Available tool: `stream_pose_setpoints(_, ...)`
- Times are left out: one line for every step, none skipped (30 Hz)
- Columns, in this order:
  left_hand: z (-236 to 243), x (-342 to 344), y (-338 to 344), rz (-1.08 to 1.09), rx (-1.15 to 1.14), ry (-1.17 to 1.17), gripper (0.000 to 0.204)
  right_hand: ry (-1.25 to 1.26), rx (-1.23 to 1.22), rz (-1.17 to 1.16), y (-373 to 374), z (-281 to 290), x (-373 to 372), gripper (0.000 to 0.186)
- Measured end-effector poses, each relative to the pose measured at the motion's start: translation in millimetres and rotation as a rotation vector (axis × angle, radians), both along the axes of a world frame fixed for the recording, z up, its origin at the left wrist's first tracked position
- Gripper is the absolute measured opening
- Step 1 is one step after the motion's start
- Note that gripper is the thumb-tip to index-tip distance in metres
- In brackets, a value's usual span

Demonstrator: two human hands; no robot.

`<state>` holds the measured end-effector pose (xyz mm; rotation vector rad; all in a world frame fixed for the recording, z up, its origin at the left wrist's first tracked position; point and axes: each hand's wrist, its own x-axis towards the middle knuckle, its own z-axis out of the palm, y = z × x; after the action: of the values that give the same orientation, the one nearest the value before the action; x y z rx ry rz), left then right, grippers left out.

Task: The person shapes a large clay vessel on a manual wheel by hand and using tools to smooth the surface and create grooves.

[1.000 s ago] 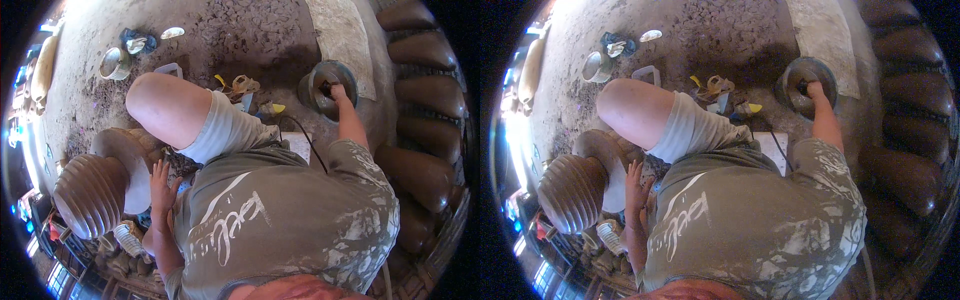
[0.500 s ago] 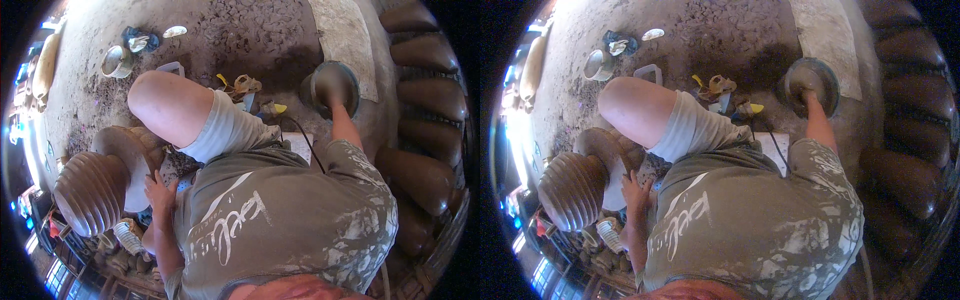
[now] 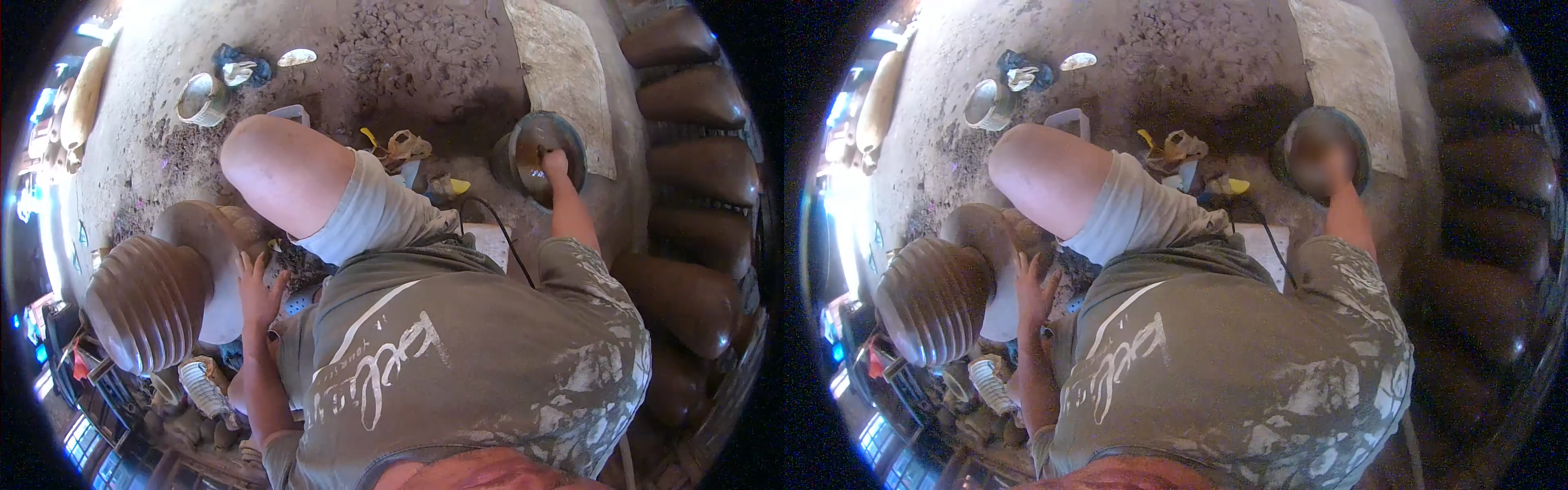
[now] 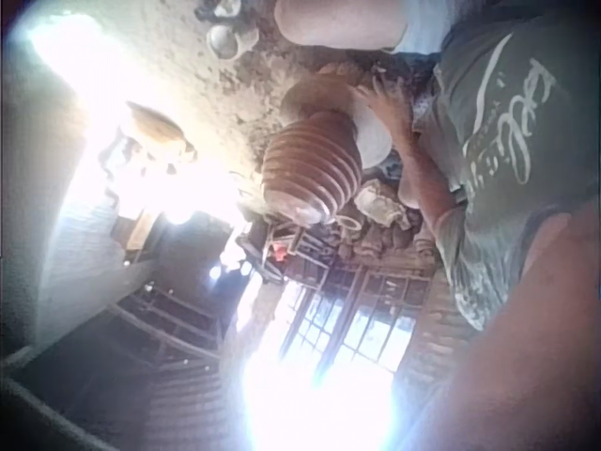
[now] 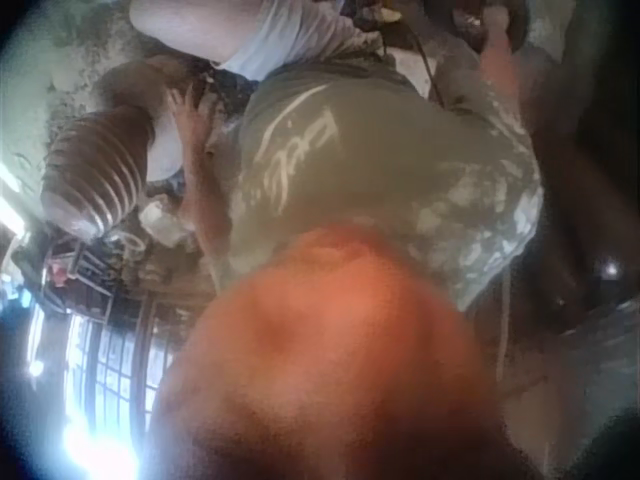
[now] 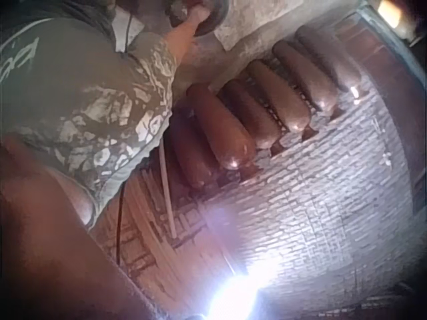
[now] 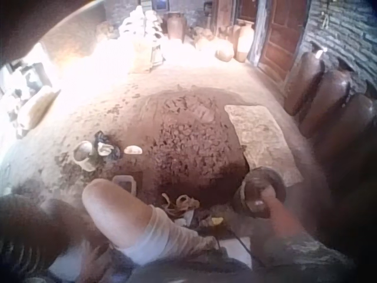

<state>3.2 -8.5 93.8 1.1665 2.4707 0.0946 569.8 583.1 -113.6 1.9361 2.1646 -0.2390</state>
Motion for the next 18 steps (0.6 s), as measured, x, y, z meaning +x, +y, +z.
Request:
stream_pose_setpoints(18.6, 4.8, -9.9, 0.027, -0.044, -0.011, 0.081, 0.098, -0.047, -0.16, -30.3, 2.4, -27.0, 0.044)
stream_pose_setpoints(34.8, 9.4, -18.3, 0.05, -0.065, -0.036, 0.08, 0.114, -0.092, -0.217, -45.8, 6.8, -37.0, 0.044)
stream_pose_setpoints(51.6, 10.8, -22.1, 0.063, -0.082, -0.057, 0.079, 0.133, -0.134, -0.284, -61.4, 8.9, -43.0, 0.044)
stream_pose_setpoints(44.1, 8.2, -25.3, 0.116, -0.109, -0.127, 0.08, 0.049, -0.095, -0.136, -33.8, -25.7, 9.7, 0.046)
stream_pose_setpoints(4.5, 8.9, -28.2, 0.162, -0.084, -0.232, 0.082, -0.067, 0.004, 0.012, 16.7, -35.2, 77.8, 0.047)
stream_pose_setpoints(34.2, -4.7, -13.1, 0.184, -0.186, -0.181, 0.083, 0.244, -0.124, -0.21, -17.2, -49.0, 54.3, 0.046)
stream_pose_setpoints(54.7, -1.4, -30.2, 0.256, -0.31, -0.088, 0.088, 0.52, -0.263, -0.406, -44.8, -46.1, 13.9, 0.044)
stream_pose_setpoints(69.6, 4.9, -56.1, 0.34, -0.435, -0.01, 0.092, 0.724, -0.377, -0.601, -71.9, -27.9, -31.4, 0.043)
stream_pose_setpoints(67.1, 13.5, -78.9, 0.416, -0.528, 0.029, 0.097, 0.837, -0.424, -0.655, -69.4, -15.3, -41.7, 0.04)
stream_pose_setpoints(58.0, 12.1, -79.1, 0.413, -0.511, -0.005, 0.102, 0.976, -0.446, -0.745, -69.6, -4.4, -44.7, 0.038)
stream_pose_setpoints(50.1, 15.7, -83.1, 0.425, -0.499, -0.038, 0.107, 1.105, -0.478, -0.827, -68.9, 4.1, -53.2, 0.035)
stream_pose_setpoints(21.4, 7.3, -69.1, 0.385, -0.438, -0.115, 0.112, 1.2, -0.496, -0.803, -32.7, -5.5, -3.1, 0.032)
stream_pose_setpoints(-17.2, 7.9, -45.5, 0.38, -0.375, -0.14, 0.114, 1.29, -0.497, -0.743, 15.4, 0.8, 47.1, 0.028)
stream_pose_setpoints(-0.6, 15.6, -29.8, 0.436, -0.418, -0.074, 0.116, 1.205, -0.488, -0.738, 6.9, 2.9, 15.6, 0.025)
stream_pose_setpoints(16.6, 21.6, -18.5, 0.497, -0.461, -0.021, 0.119, 1.101, -0.476, -0.734, -3.3, 20.2, -11.6, 0.023)
stream_pose_setpoints(10.4, 18.3, -2.6, 0.433, -0.388, -0.035, 0.117, 0.49, -0.117, -0.111, 12.8, 32.6, 8.6, 0.022)
stream_pose_setpoints(-5.2, 13.8, 13.6, 0.373, -0.296, -0.052, 0.115, -0.168, 0.271, 0.464, 36.7, 47.4, 29.3, 0.021)
stream_pose_setpoints(11.9, 10.2, 12.5, 0.36, -0.283, 0.002, 0.113, -0.131, 0.17, 0.545, 16.0, 56.1, -4.2, 0.045)
